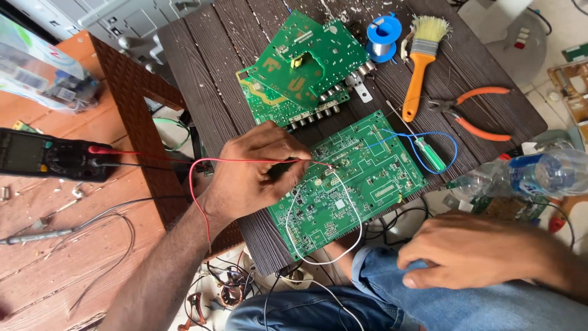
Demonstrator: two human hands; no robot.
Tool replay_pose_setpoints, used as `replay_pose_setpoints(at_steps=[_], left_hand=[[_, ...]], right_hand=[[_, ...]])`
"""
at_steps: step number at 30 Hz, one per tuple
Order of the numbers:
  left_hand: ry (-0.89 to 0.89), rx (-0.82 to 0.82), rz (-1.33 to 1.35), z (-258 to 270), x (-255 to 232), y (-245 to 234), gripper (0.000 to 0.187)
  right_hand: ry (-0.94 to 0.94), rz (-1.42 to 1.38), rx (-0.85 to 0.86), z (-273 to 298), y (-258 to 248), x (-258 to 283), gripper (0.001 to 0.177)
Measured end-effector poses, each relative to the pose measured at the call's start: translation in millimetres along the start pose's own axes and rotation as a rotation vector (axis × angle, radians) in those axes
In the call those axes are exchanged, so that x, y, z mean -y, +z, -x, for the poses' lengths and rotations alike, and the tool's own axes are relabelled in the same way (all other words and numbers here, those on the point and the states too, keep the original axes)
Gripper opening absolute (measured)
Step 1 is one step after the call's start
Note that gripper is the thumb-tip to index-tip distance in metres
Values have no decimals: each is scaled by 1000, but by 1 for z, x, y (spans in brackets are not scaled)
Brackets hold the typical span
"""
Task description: The person strips the ends of red and white wires using pliers and then solders them onto a green circuit board using a soldering iron and solder wire. The person is sitting on the floor during the task.
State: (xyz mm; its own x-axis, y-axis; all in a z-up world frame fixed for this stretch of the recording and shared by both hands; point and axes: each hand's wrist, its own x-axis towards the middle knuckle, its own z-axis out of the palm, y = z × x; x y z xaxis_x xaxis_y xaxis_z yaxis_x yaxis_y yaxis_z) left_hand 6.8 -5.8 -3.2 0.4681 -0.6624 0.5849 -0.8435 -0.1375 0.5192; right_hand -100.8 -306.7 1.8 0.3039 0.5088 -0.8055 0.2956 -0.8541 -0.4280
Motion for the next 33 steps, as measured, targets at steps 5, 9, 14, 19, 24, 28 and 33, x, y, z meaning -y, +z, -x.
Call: replay_pose_setpoints(at_steps=[5,9,14,19,24,28,33], left_hand=[[9,1,8,1,-2,-4,6],[-4,-132,57,4,0,1,1],[-19,-140,176,4,7,3,4],[-36,-140,228,3,10,3,5],[-51,-166,231,5,9,3,6],[-46,-171,258,4,11,3,7],[-37,-192,246,6,12,0,6]], right_hand=[[-67,-22,39,-85,34,-29,26],[62,-456,-323,-182,100,-113,55],[-42,-424,-481,-223,142,-141,46],[-125,-419,-640,-241,179,-162,38],[-219,-374,-774,-253,195,-179,30],[-294,-334,-900,-260,196,-193,24],[-386,-282,-1050,-250,188,-203,17]])
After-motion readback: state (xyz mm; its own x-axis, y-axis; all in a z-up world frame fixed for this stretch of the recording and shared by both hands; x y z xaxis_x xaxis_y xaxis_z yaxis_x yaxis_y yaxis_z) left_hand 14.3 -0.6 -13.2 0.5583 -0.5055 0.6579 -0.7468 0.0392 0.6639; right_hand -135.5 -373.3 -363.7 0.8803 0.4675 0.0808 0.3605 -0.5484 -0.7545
